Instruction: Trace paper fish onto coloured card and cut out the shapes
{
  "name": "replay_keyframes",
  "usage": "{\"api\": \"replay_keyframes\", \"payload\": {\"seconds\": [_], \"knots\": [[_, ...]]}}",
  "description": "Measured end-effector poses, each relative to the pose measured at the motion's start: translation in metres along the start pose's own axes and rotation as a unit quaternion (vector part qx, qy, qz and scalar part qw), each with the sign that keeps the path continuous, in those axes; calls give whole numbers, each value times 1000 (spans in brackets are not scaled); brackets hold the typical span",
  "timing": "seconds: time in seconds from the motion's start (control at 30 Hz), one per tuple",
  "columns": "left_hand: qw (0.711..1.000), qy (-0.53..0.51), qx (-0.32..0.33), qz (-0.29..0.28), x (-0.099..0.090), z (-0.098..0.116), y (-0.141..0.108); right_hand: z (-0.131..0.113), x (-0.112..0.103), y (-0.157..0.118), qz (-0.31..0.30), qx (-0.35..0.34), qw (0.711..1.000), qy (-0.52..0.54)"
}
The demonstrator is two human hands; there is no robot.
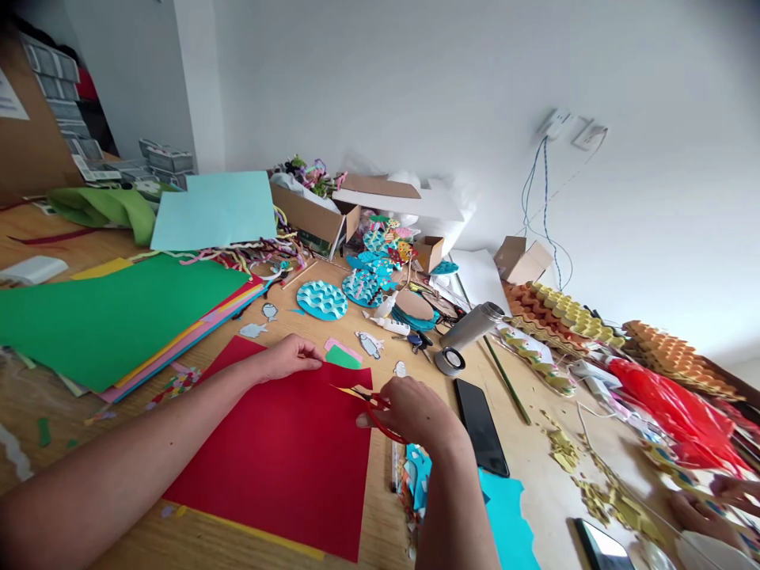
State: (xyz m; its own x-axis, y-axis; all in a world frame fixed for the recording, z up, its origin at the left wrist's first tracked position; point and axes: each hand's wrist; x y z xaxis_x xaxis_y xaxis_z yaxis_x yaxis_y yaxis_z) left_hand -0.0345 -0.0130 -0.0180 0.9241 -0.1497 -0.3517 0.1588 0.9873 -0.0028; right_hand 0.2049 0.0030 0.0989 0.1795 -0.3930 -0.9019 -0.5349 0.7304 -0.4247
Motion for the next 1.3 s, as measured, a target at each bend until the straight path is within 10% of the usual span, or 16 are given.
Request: {"api": "replay_keyframes", "payload": {"seconds": [0.43,0.63,0.83,1.3], "knots": [[996,-19,-15,83,-30,53,-16,-7,-31,-67,336,67,930,134],[991,-19,-16,134,-40,97,-23,-51,-15,-65,324,-58,934,139],[987,0,22,161,-38,133,-31,-56,-10,-50,370,-16,924,89],[990,-70,42,119,-26,135,-28,-50,-19,-46,316,76,941,91]]}}
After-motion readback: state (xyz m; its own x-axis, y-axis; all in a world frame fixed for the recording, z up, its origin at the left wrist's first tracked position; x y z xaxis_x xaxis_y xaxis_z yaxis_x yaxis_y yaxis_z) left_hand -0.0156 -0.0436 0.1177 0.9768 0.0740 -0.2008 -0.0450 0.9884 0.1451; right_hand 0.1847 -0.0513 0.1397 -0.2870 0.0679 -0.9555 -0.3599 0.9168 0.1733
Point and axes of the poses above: each hand's wrist, its own y-axis towards the middle knuckle, its own x-axis out of the palm, z = x × y, and after that the axes turned 11 degrees about y, right-handed
